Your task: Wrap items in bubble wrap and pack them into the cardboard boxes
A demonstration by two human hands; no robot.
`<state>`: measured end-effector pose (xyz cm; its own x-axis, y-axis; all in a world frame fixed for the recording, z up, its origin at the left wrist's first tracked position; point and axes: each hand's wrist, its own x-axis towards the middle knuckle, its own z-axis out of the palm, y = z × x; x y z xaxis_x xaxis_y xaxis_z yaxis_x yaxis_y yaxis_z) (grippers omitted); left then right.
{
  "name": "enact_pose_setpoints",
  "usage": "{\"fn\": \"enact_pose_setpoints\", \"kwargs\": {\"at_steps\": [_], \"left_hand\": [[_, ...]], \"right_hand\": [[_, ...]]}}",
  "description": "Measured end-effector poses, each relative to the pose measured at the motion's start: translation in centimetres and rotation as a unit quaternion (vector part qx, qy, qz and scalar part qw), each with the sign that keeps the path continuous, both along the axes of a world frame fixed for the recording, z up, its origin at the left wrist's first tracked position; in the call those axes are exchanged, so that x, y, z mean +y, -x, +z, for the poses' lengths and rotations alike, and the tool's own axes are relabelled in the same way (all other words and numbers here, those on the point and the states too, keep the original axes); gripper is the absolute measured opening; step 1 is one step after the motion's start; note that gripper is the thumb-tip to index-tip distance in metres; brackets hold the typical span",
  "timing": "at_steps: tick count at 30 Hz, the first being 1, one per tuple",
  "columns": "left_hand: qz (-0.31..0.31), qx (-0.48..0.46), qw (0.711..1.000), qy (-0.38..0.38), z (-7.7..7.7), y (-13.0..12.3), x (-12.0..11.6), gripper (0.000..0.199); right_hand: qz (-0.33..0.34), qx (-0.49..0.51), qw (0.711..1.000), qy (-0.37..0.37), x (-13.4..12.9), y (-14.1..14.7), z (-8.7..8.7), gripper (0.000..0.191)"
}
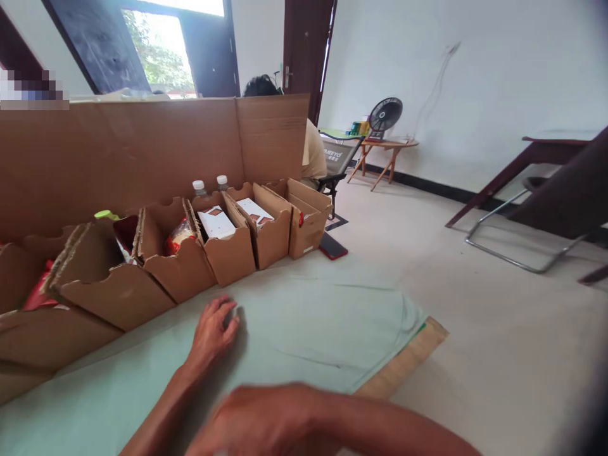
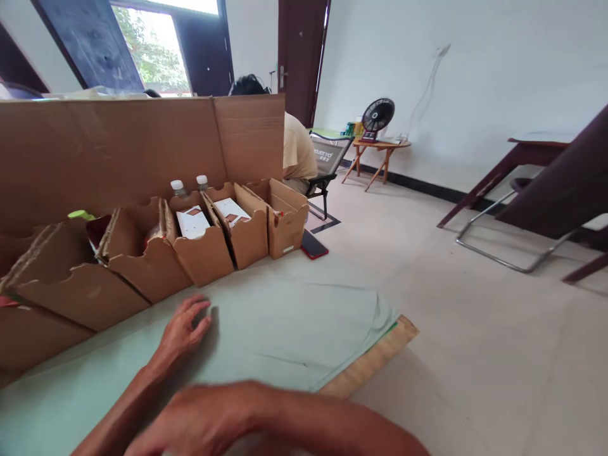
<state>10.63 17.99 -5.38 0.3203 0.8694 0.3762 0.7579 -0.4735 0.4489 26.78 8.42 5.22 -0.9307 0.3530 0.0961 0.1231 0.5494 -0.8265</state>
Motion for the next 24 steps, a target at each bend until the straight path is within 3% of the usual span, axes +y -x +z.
{"fn": "enact_pose_setpoints", "kwargs": {"at_steps": [1,4,7,9,10,12,16,21,24], "left_hand": [[0.000,0.002,1.000,-0.002,-0.6,-0.5,-0.2,0.034],[-0.020,-0.002,1.000,-0.019,-2.1,-0.7,-1.1,0.033],[-0.034,-0.010,0.999,-0.037,-2.8,-0.3,-1.5,0.032],[-0.037,-0.006,0.998,-0.055,-2.9,-0.2,-1.5,0.031],[-0.038,-0.003,0.997,-0.066,-2.9,-0.2,-1.4,0.030],[-0.041,0.001,0.995,-0.087,-2.9,-0.2,-1.3,0.029],[-0.045,-0.008,0.993,-0.110,-2.9,-0.3,-1.2,0.025],[-0.043,-0.027,0.993,-0.103,-2.9,-0.3,-1.3,0.024],[-0.039,-0.038,0.994,-0.095,-2.9,-0.4,-1.2,0.025]], "right_hand": [[-0.036,0.004,0.999,-0.006,1.1,-2.4,1.2,0.022],[-0.269,0.041,0.961,-0.057,5.2,-9.7,6.3,0.023],[-0.458,0.048,0.864,-0.205,11.0,-15.4,11.1,0.024],[-0.543,-0.070,0.786,-0.287,15.5,-17.6,12.9,0.028],[-0.553,-0.181,0.753,-0.307,17.8,-18.3,13.4,0.032],[-0.527,-0.345,0.715,-0.303,22.0,-18.9,13.5,0.034],[-0.470,-0.483,0.696,-0.249,27.7,-18.6,11.7,0.026],[-0.445,-0.554,0.667,-0.224,29.4,-17.6,9.1,0.033],[-0.457,-0.556,0.654,-0.232,29.0,-17.1,8.8,0.034]]}}
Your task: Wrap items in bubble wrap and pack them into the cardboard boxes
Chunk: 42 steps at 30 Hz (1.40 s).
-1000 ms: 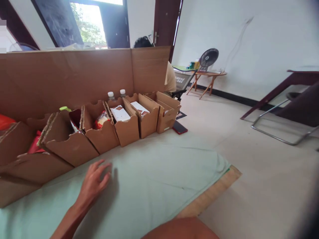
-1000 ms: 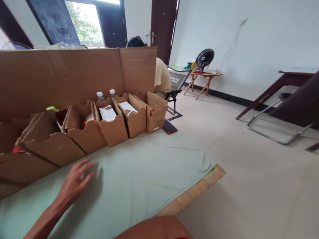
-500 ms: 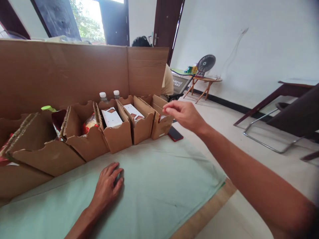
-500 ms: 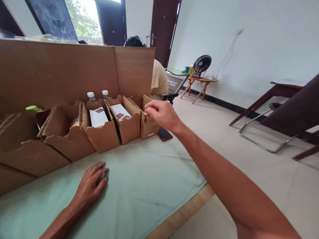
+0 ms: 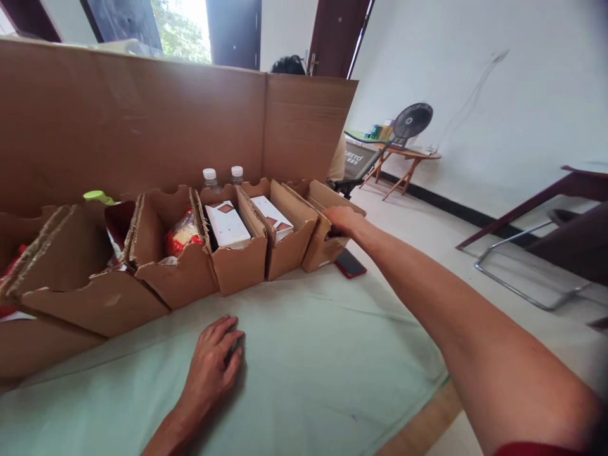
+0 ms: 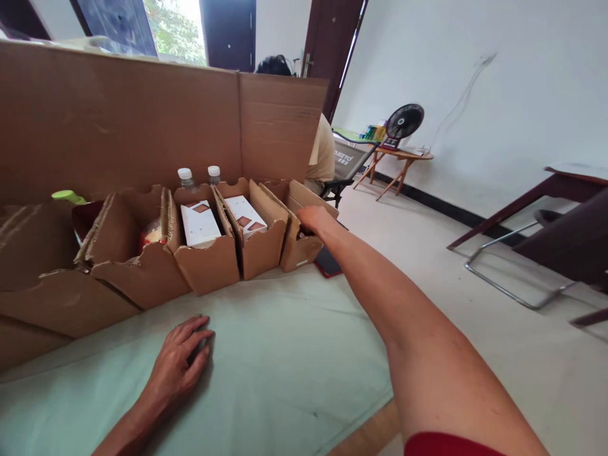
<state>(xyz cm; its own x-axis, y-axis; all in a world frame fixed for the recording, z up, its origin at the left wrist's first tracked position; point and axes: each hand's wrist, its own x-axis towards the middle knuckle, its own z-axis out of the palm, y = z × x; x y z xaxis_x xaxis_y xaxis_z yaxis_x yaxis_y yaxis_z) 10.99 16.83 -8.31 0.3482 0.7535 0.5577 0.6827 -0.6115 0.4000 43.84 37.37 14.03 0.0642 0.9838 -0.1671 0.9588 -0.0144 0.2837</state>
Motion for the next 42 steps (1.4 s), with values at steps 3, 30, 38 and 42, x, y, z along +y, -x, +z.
{"fn": "enact_pose_setpoints", "kwargs": {"at_steps": [3,30,38,42], "left_hand": [[0.003,-0.006,1.000,0.002,0.1,-0.1,0.1,0.025],[0.099,-0.604,0.698,0.372,6.3,5.2,-7.0,0.049],[0.158,-0.592,0.684,0.397,6.1,5.8,-6.8,0.038],[0.084,-0.625,0.649,0.425,6.3,6.0,-7.1,0.045]], "right_hand": [[-0.025,-0.006,0.998,-0.055,-1.0,0.0,1.7,0.034],[-0.032,0.789,0.579,0.205,-22.5,19.6,-15.4,0.059],[0.225,0.627,0.719,-0.198,-24.9,18.1,-14.7,0.038],[0.311,0.533,0.776,-0.132,-25.1,19.1,-16.0,0.059]]}}
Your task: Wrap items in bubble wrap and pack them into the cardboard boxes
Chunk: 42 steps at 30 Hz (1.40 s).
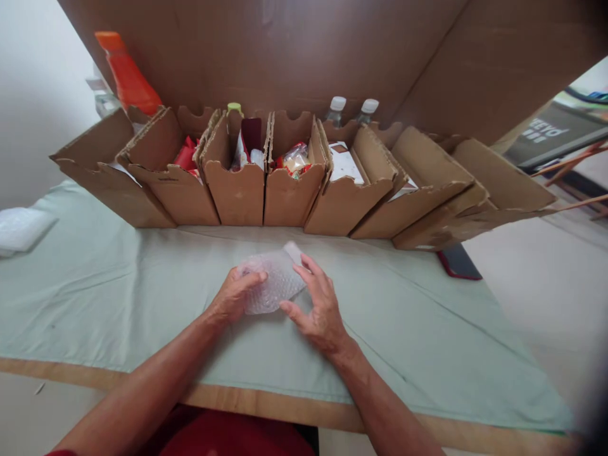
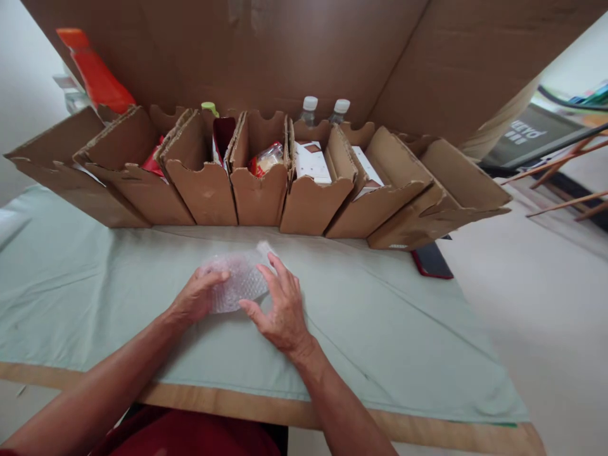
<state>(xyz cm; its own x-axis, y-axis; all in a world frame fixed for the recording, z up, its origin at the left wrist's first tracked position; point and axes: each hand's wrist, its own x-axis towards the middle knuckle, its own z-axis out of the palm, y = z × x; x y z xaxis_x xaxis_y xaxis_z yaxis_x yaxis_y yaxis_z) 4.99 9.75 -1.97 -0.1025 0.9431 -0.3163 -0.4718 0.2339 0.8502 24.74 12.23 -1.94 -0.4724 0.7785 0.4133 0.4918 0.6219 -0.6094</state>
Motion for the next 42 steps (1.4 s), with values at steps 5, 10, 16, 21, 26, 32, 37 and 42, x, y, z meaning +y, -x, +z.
{"fn": "enact_pose_setpoints", "kwargs": {"at_steps": [5,10,16,21,26,32,37,42], "left_hand": [[-0.049,-0.070,0.996,0.022,0.0,0.3,-0.4,0.044],[-0.077,-0.085,0.993,0.033,0.2,0.4,-0.7,0.046],[-0.154,0.003,0.988,0.020,0.3,0.6,-1.3,0.054],[-0.148,0.022,0.988,0.034,0.5,0.8,-1.2,0.058],[-0.084,0.009,0.994,0.074,0.8,0.8,-1.0,0.058],[-0.058,0.011,0.996,0.064,0.5,-0.1,-1.0,0.060],[-0.045,0.047,0.995,0.072,-0.8,0.7,-0.9,0.061],[-0.120,0.018,0.991,0.056,-0.9,1.6,-1.6,0.054]], "right_hand": [[-0.083,-0.068,0.994,0.036,1.4,-0.3,-1.7,0.056],[-0.157,-0.072,0.981,0.087,2.6,-0.7,-1.9,0.058],[-0.175,0.063,0.969,0.165,2.6,-1.1,-1.1,0.036],[-0.155,0.163,0.951,0.213,2.7,-2.3,-0.6,0.029],[-0.105,0.205,0.935,0.270,3.1,-3.1,-0.1,0.033],[-0.056,0.113,0.977,0.169,-0.1,-0.8,0.9,0.040],[-0.031,-0.026,0.986,0.161,-1.2,0.2,0.9,0.050],[-0.044,0.125,0.930,0.343,-0.4,-1.0,0.7,0.064]]}}
